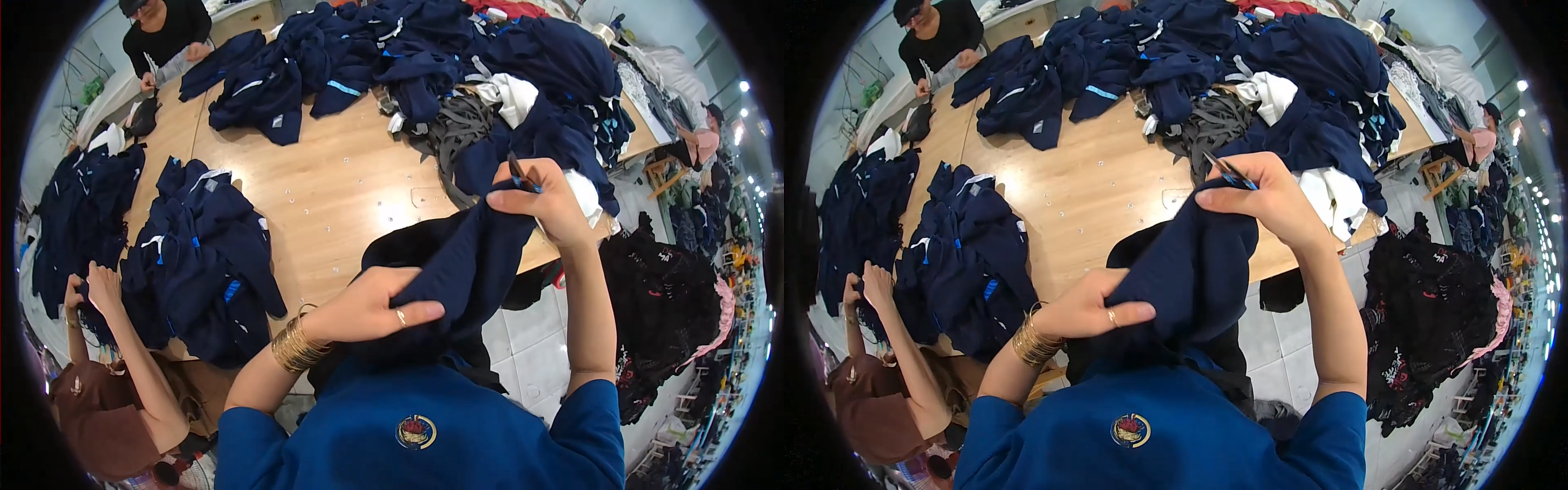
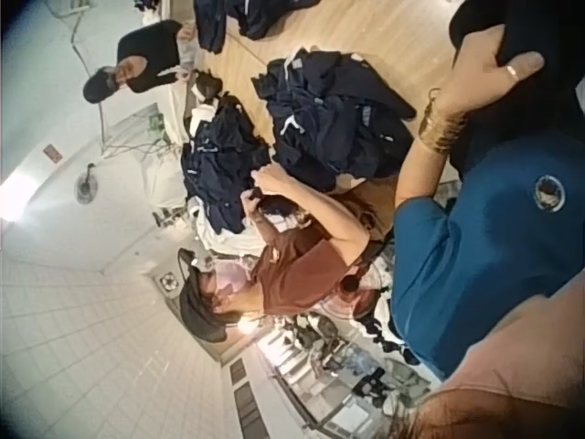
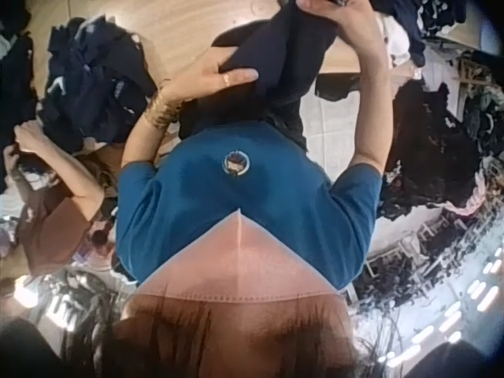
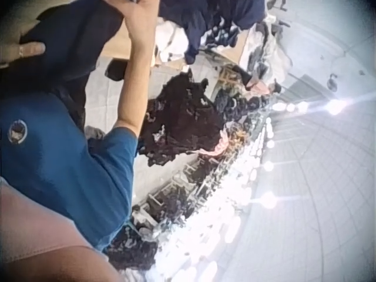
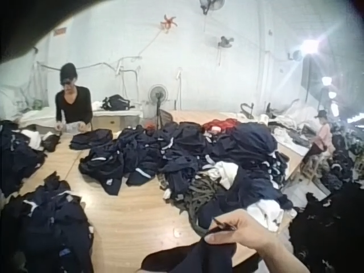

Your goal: Trimming excess threads from blue athletic pants using small thread snips in a factory setting.

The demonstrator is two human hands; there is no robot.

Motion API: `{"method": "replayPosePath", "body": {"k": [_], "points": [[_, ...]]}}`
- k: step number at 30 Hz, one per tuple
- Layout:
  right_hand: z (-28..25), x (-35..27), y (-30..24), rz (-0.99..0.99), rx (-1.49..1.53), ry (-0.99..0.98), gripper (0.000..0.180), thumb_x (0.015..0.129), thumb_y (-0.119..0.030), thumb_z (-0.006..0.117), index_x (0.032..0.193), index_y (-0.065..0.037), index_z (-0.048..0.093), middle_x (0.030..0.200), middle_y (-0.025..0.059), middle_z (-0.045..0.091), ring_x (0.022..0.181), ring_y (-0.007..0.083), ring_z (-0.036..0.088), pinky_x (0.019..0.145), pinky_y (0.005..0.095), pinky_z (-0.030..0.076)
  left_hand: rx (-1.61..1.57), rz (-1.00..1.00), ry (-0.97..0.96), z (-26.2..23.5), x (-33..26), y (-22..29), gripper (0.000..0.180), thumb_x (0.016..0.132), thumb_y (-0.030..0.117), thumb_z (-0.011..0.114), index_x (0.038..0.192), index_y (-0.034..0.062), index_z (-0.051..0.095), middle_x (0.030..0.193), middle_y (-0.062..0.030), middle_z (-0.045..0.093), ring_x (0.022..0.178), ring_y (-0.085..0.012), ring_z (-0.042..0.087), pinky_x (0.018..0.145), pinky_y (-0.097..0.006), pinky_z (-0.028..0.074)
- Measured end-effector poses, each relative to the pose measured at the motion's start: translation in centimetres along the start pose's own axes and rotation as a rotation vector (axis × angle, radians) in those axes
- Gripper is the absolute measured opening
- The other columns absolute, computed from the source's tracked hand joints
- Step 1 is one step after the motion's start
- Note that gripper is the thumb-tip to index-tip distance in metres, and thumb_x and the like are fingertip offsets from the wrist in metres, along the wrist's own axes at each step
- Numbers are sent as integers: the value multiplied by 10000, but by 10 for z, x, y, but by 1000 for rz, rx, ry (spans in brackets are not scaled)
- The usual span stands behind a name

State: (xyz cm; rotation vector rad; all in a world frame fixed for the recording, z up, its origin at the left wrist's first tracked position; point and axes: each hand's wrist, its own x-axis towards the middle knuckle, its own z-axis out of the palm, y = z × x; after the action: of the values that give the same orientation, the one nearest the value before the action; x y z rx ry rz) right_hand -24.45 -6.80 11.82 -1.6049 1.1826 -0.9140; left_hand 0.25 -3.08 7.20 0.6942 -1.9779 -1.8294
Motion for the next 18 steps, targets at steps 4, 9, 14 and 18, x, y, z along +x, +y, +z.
{"method": "replayPosePath", "body": {"k": [4,9,14,18], "points": [[10,-4,32,-126,-491,64,149,725,-130,677,735,-45,555,648,17,489,615,128,518,540,253,382,-389,-74,74,9,-3,-6,331,902,245,516,1063,-41,556,932,-56,611,853,-83,548,773,-240,446],[38,-27,26,-118,-673,337,177,677,-33,687,805,-32,564,740,65,536,678,187,554,620,255,411,-496,-99,256,18,-5,-16,314,932,224,460,1071,-45,544,970,-28,588,868,-60,527,782,-211,440],[74,-65,7,-99,-263,115,172,668,-34,706,813,-42,614,774,55,592,681,143,573,619,237,427,-586,-171,349,15,-2,-21,264,920,210,487,1006,-26,569,897,-2,594,792,-33,523,714,-187,446],[90,-74,25,19,-161,112,160,661,-25,706,772,-23,590,744,47,562,670,128,546,609,234,410,-568,-162,365,15,-2,-22,249,905,211,517,989,-14,583,865,14,596,750,-21,519,679,-177,445]]}}
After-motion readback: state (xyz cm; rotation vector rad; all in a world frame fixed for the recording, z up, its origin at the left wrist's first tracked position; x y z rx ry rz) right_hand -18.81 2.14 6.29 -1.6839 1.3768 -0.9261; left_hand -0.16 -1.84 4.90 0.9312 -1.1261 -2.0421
